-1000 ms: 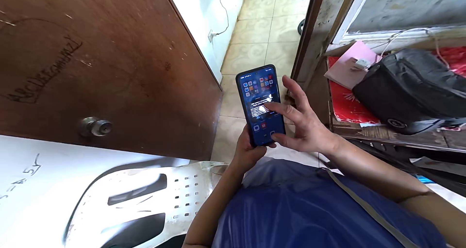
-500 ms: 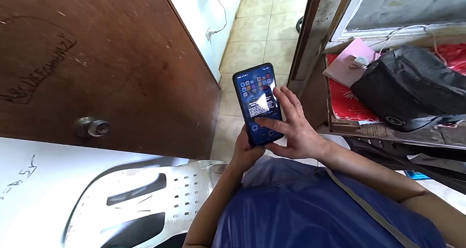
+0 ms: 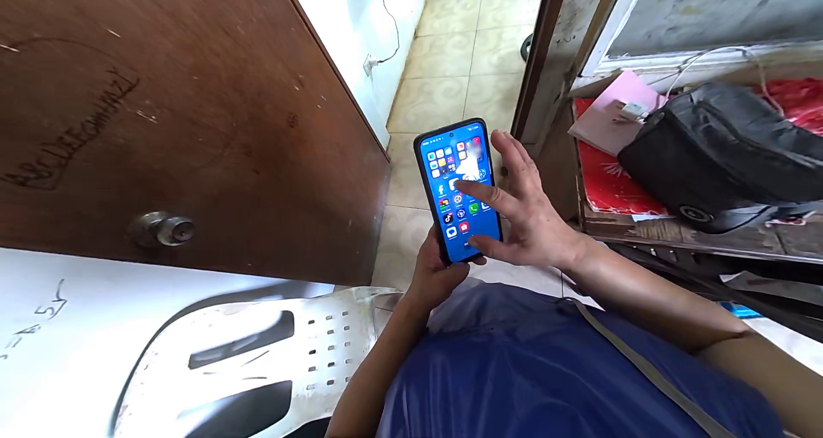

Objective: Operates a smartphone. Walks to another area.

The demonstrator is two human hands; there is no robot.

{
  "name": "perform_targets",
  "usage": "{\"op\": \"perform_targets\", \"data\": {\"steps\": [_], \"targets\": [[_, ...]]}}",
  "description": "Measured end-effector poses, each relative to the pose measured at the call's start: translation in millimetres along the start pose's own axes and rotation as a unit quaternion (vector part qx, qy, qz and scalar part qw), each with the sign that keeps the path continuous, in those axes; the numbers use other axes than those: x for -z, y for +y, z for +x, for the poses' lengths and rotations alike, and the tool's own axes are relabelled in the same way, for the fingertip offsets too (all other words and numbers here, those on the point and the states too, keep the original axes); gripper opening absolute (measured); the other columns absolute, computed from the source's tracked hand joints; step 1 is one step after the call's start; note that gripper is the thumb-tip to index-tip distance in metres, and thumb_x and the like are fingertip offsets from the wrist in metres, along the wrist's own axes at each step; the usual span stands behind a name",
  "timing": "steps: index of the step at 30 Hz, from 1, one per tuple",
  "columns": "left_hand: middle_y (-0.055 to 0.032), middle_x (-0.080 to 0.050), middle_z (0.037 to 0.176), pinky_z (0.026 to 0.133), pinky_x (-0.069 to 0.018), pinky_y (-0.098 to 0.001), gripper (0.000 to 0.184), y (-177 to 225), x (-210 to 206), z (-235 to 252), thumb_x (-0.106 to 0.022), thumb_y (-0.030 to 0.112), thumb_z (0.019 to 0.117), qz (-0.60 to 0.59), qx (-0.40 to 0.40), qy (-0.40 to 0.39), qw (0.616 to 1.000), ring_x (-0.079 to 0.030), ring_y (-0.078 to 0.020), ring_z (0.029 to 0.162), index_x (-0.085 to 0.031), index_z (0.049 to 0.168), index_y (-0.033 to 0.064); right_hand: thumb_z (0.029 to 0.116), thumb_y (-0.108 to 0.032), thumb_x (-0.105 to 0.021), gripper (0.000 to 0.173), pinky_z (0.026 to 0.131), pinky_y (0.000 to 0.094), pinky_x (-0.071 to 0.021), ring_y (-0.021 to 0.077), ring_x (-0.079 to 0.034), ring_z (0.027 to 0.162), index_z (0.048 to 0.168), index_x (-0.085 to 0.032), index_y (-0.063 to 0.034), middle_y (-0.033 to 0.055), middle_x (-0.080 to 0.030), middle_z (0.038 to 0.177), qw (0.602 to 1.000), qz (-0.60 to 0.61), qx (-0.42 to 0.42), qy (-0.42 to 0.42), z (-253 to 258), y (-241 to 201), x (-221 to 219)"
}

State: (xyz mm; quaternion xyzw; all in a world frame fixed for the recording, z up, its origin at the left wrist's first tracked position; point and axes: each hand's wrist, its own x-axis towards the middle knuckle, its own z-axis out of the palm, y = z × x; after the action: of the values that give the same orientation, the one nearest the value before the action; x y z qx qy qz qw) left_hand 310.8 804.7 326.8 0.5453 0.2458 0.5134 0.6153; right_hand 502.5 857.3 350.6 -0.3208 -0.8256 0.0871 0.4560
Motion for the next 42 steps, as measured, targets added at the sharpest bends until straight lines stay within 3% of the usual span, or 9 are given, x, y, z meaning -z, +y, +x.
{"op": "perform_targets", "data": {"steps": [7, 15, 18, 22, 25, 29, 35, 42], "targets": [[0.0125, -0.072, 0.110, 0.086, -0.0610, -0.0279, 0.055, -0.2, 1.8, -1.4, -0.058, -0.011, 0.0778, -0.002, 0.008, 0.010, 1.000, -0.071, -0.0036, 0.098, -0.042, 0.127, 0.0068, 0.0896, -0.049, -0.066, 0.055, 0.117, 0.0679, -0.0207, 0.0458, -0.019, 0.153, 0.139, -0.058, -0.0245, 0.0329, -0.022, 0.161, 0.999, 0.036, 0.003, 0.008, -1.6, -0.6, 6.4], [0.0107, -0.073, 0.110, 0.086, -0.0616, -0.0296, 0.056, -4.5, 5.9, 0.3, -0.060, -0.012, 0.0769, -0.031, 0.013, 0.017, 0.999, -0.073, -0.0062, 0.098, -0.045, 0.126, 0.0099, 0.0896, -0.047, -0.067, 0.053, 0.115, 0.0638, -0.0275, 0.0446, -0.025, 0.150, 0.138, -0.060, -0.0243, 0.0320, -0.023, 0.161, 0.998, 0.062, -0.011, -0.005, -10.1, 3.8, 2.5], [0.0091, -0.074, 0.110, 0.084, -0.0625, -0.0315, 0.055, -5.5, 7.7, 1.1, -0.061, -0.011, 0.0775, -0.042, 0.013, 0.012, 0.999, -0.073, -0.0085, 0.097, -0.047, 0.126, 0.0123, 0.0891, -0.045, -0.067, 0.055, 0.112, 0.0586, -0.0347, 0.0435, -0.034, 0.146, 0.137, -0.061, -0.0167, 0.0333, -0.028, 0.159, 0.997, 0.072, -0.020, -0.003, -9.4, 5.2, 5.0], [0.0087, -0.074, 0.109, 0.082, -0.0627, -0.0311, 0.055, -5.6, 9.4, 2.8, -0.060, -0.011, 0.0765, -0.038, 0.016, 0.009, 0.999, -0.073, -0.0083, 0.095, -0.046, 0.125, 0.0118, 0.0870, -0.037, -0.071, 0.070, 0.105, 0.0483, -0.0473, 0.0341, -0.049, 0.137, 0.145, -0.051, -0.0041, 0.0292, -0.040, 0.154, 0.990, 0.132, -0.050, -0.026, -7.8, 4.0, 11.3], [0.0082, -0.074, 0.110, 0.082, -0.0625, -0.0315, 0.055, -6.2, 9.9, 2.9, -0.060, -0.011, 0.0771, -0.045, 0.013, 0.009, 0.999, -0.073, -0.0088, 0.096, -0.048, 0.125, 0.0127, 0.0879, -0.034, -0.071, 0.072, 0.108, 0.0377, -0.0468, 0.0258, -0.048, 0.139, 0.148, -0.047, -0.0039, 0.0258, -0.043, 0.152, 0.984, 0.166, -0.052, -0.042, -8.1, 4.7, 13.2], [0.0084, -0.074, 0.109, 0.082, -0.0628, -0.0310, 0.055, -4.6, 8.2, 1.0, -0.060, -0.012, 0.0759, -0.042, 0.014, 0.016, 0.999, -0.073, -0.0085, 0.096, -0.047, 0.123, 0.0130, 0.0869, -0.034, -0.071, 0.066, 0.102, 0.0415, -0.0503, 0.0264, -0.053, 0.132, 0.145, -0.053, -0.0076, 0.0259, -0.039, 0.155, 0.982, 0.167, -0.063, -0.065, -11.1, 3.9, 14.0], [0.0095, -0.074, 0.108, 0.080, -0.0629, -0.0309, 0.056, -3.7, 5.7, -2.9, -0.062, -0.011, 0.0754, -0.041, 0.013, 0.022, 0.999, -0.073, -0.0080, 0.095, -0.048, 0.124, 0.0137, 0.0879, -0.033, -0.072, 0.069, 0.108, 0.0289, -0.0463, 0.0174, -0.048, 0.137, 0.147, -0.048, -0.0079, 0.0250, -0.036, 0.156, 0.973, 0.219, -0.036, -0.064, -16.6, 4.9, 13.5], [0.0106, -0.073, 0.110, 0.082, -0.0625, -0.0306, 0.058, -9.0, -0.4, -8.7, -0.060, -0.012, 0.0757, -0.041, 0.024, 0.020, 0.999, -0.073, -0.0074, 0.096, -0.043, 0.126, 0.0116, 0.0903, -0.034, -0.070, 0.067, 0.109, 0.0279, -0.0454, 0.0134, -0.041, 0.143, 0.148, -0.047, -0.0108, 0.0171, -0.037, 0.158, 0.954, 0.288, -0.059, -0.060, -28.7, 6.8, 11.3]]}}
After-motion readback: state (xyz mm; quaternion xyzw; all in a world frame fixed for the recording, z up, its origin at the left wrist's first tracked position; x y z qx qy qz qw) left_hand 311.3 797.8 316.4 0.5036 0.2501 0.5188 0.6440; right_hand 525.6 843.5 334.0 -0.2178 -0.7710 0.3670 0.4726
